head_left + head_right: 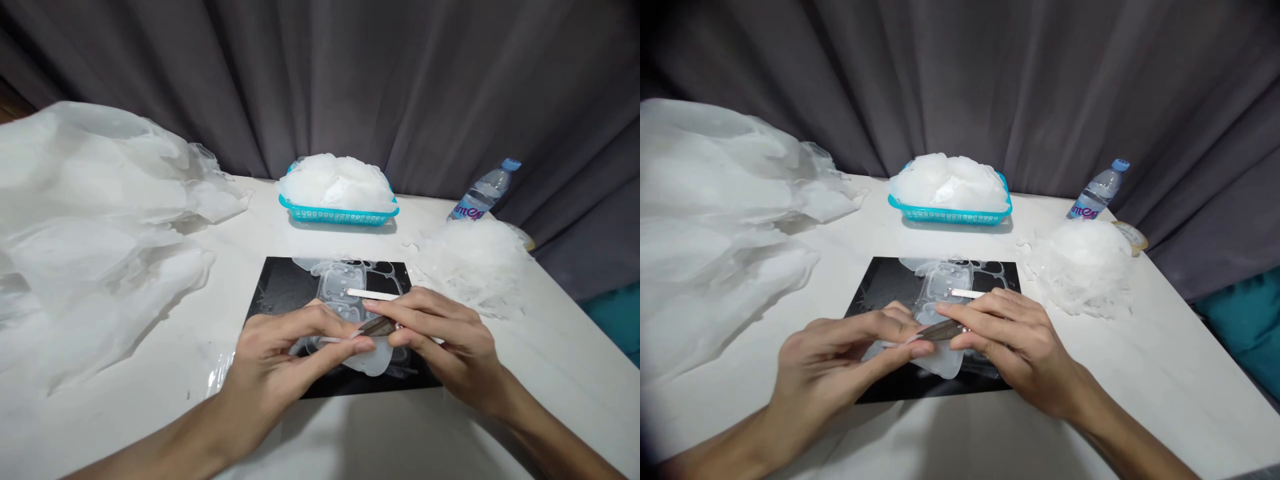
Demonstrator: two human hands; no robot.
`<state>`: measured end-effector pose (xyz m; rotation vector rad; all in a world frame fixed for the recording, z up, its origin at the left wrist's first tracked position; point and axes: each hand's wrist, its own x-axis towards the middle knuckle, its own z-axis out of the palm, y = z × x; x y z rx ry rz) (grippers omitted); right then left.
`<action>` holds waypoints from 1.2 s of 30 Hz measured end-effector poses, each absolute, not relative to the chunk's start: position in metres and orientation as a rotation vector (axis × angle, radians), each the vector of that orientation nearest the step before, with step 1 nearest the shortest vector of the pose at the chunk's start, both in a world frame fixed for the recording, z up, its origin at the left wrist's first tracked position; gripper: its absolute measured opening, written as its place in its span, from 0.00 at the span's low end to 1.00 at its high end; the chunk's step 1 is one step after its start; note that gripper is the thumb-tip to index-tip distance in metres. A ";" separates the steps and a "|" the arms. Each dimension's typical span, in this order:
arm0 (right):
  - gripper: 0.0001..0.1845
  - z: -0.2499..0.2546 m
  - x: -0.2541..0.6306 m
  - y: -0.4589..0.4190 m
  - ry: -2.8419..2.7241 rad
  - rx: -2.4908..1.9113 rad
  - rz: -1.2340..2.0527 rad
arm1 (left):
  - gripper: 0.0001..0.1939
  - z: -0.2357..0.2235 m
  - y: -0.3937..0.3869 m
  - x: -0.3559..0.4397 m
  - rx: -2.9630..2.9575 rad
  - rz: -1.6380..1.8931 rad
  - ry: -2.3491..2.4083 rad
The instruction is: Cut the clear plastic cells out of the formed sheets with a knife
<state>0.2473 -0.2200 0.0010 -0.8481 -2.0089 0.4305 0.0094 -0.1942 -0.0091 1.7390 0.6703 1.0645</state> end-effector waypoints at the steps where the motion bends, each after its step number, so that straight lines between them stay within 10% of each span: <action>1: 0.19 0.001 0.247 -0.220 -2.015 -0.848 0.422 | 0.12 -0.009 -0.194 0.009 1.733 1.069 0.662; 36: 0.15 0.010 0.255 -0.221 -1.827 -1.102 0.790 | 0.06 0.012 -0.187 0.012 1.799 0.906 0.892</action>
